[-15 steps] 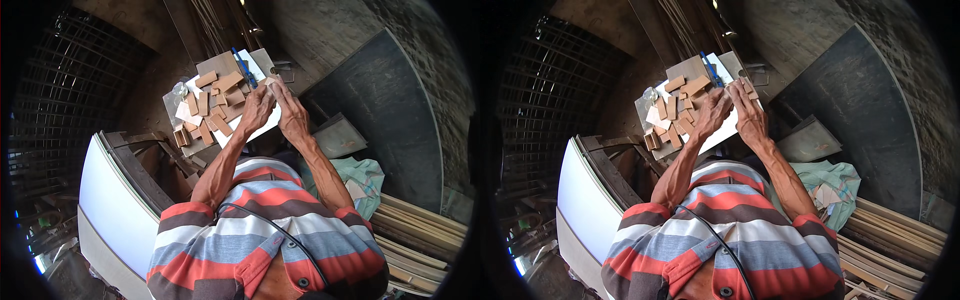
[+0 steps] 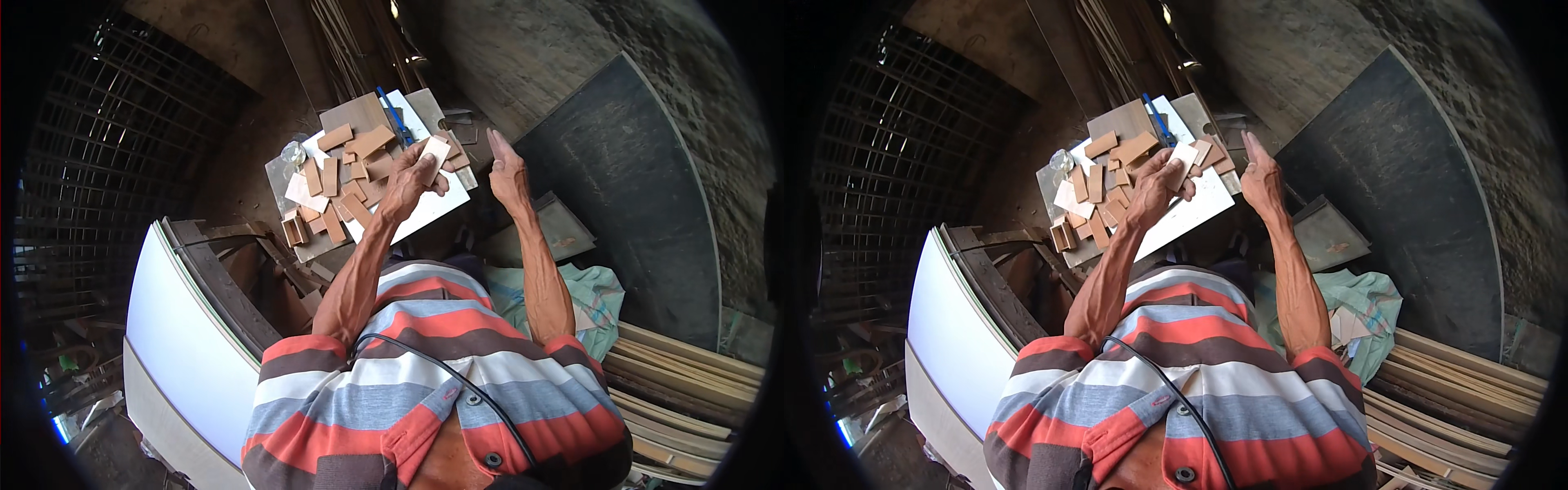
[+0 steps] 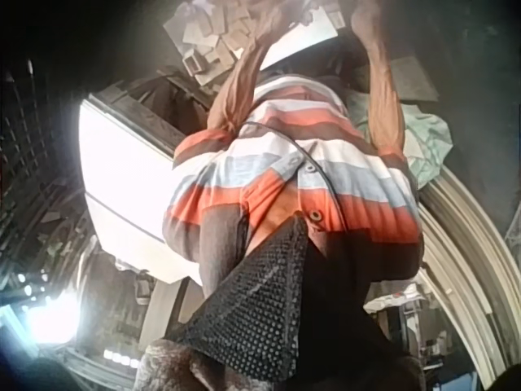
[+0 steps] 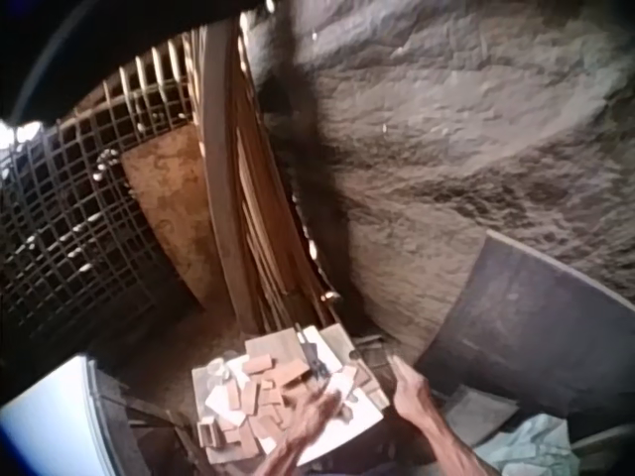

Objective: The person assembles small wooden boxes by applying glue to the edges of rectangular wooden pieces and joining them together. They handle the pieces one at a time, aligning the glued edges and pressing them to form box structures on a cluttered workbench.

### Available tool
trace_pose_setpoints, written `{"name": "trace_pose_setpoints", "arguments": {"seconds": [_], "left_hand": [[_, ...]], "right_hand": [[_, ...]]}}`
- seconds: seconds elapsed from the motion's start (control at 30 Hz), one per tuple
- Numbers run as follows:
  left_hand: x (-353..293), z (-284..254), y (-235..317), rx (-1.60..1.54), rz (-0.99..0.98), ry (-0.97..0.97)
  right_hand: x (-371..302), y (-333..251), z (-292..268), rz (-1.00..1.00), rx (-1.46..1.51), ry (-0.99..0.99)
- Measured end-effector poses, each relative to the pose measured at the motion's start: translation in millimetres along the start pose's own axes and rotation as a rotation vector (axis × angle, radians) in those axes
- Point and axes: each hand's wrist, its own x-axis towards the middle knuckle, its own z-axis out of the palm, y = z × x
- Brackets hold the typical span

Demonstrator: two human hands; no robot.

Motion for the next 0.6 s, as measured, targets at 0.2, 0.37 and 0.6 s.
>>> {"name": "trace_pose_setpoints", "arguments": {"seconds": [0.2, 0.37, 0.6], "left_hand": [[11, -3, -9, -0.245, -0.139, 0.042], [11, 5, -8, -0.101, -0.083, 0.057], [4, 11, 9, 0.244, 0.057, 0.036]], "right_hand": [[-23, -21, 6, 0.374, 0.508, -0.047], [-31, -37, -1, 0.381, 0.549, -0.008], [-28, -97, -4, -0.343, -0.143, -0.03]]}}
